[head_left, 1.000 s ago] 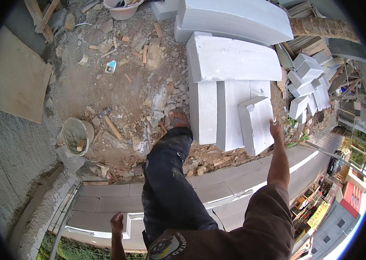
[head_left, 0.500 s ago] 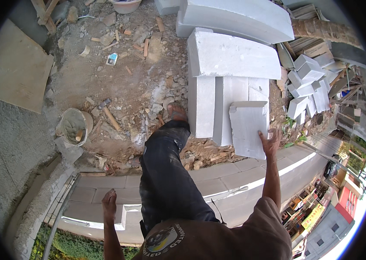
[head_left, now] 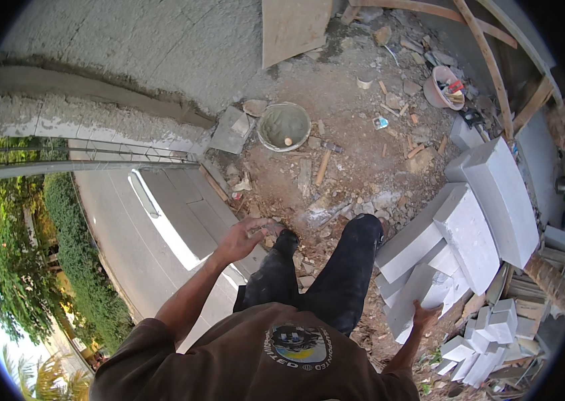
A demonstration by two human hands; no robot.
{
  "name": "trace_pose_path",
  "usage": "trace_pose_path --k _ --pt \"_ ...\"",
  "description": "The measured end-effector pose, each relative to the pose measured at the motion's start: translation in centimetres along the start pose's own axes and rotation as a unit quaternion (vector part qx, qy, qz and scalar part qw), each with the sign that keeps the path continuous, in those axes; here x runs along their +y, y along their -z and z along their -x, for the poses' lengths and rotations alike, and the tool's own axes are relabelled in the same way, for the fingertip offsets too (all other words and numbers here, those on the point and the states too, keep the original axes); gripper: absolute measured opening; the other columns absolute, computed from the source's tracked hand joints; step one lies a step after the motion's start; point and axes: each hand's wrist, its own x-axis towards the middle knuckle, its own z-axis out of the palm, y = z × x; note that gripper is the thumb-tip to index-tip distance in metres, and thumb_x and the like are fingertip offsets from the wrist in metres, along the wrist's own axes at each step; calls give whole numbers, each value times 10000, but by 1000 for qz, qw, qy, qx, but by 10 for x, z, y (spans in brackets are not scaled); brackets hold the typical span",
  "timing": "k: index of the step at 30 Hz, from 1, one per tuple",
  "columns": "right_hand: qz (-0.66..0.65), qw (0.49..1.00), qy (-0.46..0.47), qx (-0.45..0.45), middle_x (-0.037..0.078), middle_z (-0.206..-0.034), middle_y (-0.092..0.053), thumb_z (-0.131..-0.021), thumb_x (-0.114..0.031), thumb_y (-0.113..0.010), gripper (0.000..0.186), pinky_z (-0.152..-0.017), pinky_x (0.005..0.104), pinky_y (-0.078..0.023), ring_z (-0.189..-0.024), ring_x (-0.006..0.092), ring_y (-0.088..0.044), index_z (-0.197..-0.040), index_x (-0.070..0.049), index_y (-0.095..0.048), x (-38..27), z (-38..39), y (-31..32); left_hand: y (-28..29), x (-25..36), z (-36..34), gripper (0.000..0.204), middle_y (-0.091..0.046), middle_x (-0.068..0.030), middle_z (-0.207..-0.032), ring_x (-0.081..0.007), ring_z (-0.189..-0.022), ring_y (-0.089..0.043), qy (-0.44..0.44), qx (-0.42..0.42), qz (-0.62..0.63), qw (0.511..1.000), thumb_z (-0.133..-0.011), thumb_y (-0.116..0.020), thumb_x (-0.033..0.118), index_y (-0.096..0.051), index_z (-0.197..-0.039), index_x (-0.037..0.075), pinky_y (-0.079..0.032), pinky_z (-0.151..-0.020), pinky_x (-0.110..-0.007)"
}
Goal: The person installs white rectangular curb stones along a roadside edge. They apply mortar to the ground using a trowel, place the stones in sequence, and tap them into position with a hammer to align them with a guide string.
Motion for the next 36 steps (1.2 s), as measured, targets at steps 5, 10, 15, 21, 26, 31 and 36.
trace_pose_path --k 5,10,15,21,26,31,36 --pt "-50 973 220 38 275 -1440 -490 -560 -288 -924 1177 -1141 561 -384 -1349 479 -447 -1538 -9 -332 -116 15 72 28 35 43 457 -606 -241 -1358 -417 -1288 -563 -121 22 -16 992 -1012 -628 358 -612 -1356 59 -449 -1085 -467" --pt "-57 893 443 47 263 -1443 -482 -549 -160 -875 1147 -1162 551 -346 -1349 481 -428 -1544 -15 -322 -278 78 155 61 75 88 623 -497 -276 -1460 -441 -1366 -475 -209 65 -50 974 -967 -678 346 -478 -1475 44 -396 -1154 -479" --pt "-93 754 651 -3 241 -1331 -526 -541 -125 -855 1085 -1082 537 -386 -1260 451 -494 -1511 -23 -378 -433 203 231 109 109 128 820 -392 -256 -1539 -413 -1435 -391 -339 205 -135 908 -903 -741 317 -344 -1541 -11 -340 -1204 -474" --pt "-134 544 822 -101 228 -1299 -547 -542 -163 -868 1074 -1063 517 -416 -1232 407 -527 -1492 3 -394 -557 355 285 224 67 256 993 -370 -234 -1568 -383 -1460 -386 -271 337 -54 900 -829 -816 405 -296 -1587 30 -347 -1210 -504" --pt "-131 324 929 -126 200 -1341 -558 -526 -240 -881 1114 -1064 520 -459 -1250 364 -564 -1514 -30 -410 -630 495 341 251 -3 395 1140 -426 -209 -1573 -351 -1479 -389 -153 529 -40 834 -721 -866 592 -341 -1589 73 -329 -1215 -516" --pt "-138 24 988 -58 223 -1317 -584 -551 -299 -856 1073 -1051 450 -506 -1195 356 -613 -1490 3 -434 -685 630 365 244 -11 483 1230 -416 -159 -1601 -332 -1486 -392 -80 693 -154 700 -623 -877 666 -354 -1598 131 -315 -1225 -540" --pt "-102 -183 977 -42 262 -1192 -619 -610 -262 -819 930 -1007 442 -504 -1134 398 -618 -1389 99 -463 -689 763 363 244 10 520 1256 -443 -130 -1591 -358 -1456 -434 164 697 -386 581 -590 -848 713 -340 -1609 183 -325 -1224 -580"
